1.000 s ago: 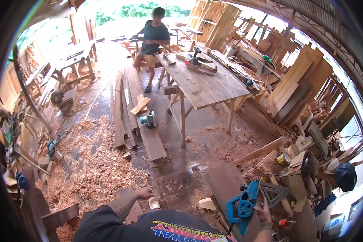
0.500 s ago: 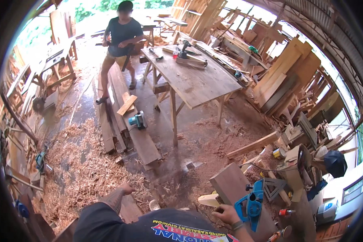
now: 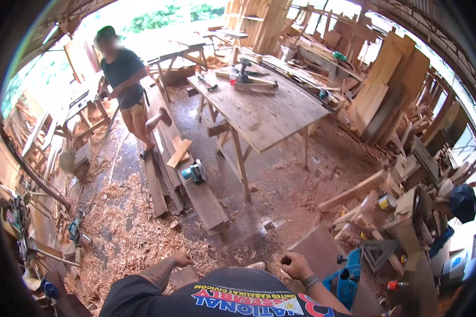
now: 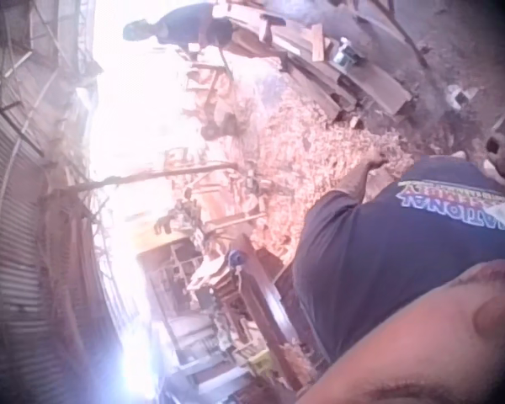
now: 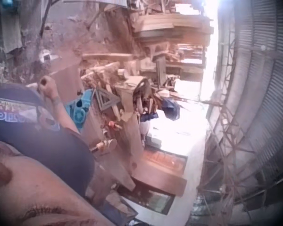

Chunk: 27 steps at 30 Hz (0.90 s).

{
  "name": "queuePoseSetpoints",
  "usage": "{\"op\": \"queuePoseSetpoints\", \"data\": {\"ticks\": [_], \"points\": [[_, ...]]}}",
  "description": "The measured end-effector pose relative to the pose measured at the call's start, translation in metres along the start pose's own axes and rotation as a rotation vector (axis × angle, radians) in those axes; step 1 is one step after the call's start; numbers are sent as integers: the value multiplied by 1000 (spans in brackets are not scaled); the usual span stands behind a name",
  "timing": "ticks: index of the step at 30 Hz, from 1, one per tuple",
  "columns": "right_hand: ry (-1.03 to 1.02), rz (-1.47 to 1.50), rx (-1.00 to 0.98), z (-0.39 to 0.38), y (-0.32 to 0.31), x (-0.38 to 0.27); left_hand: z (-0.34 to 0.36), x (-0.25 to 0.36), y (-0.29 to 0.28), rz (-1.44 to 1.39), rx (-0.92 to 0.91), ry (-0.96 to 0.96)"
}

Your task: The person holds and adjusts the bottom of a power planer by hand, then grips the tool with both hands to move it across the surface of a long wooden plank.

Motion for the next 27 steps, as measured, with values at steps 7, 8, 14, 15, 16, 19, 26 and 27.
{"op": "queuePoseSetpoints", "data": {"ticks": [7, 8, 14, 15, 16, 19, 26, 27], "points": [[4, -53, 38, 30, -39, 41, 67, 53, -85, 108, 75, -105], [43, -25, 59, 30, -46, 34, 74, 61, -87, 91, 62, -94], [125, -24, 172, 31, -71, 29, 153, 153, -101, 171, -158, 164], [-22, 22, 262, 30, -74, 24, 157, 181, -108, 276, -191, 316], [-4, 26, 314, 32, -73, 35, 163, 202, -122, 278, -210, 328], [177, 67, 434, 18, -65, 56, 191, 253, -189, -313, -282, 196], [586, 187, 771, -64, -16, 53, 332, 451, -305, 9, -280, 312], [629, 197, 811, -76, -3, 48, 342, 497, -290, -66, -255, 432]]}}
Point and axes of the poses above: each hand's wrist, its own z-axis towards the middle knuckle, its own y-axis out of the palm, x = y × z, the point moved 6 cm from there along z, towards the middle knuckle, and after that the axes turned 2 degrees about -x, right-handed, at the moved point
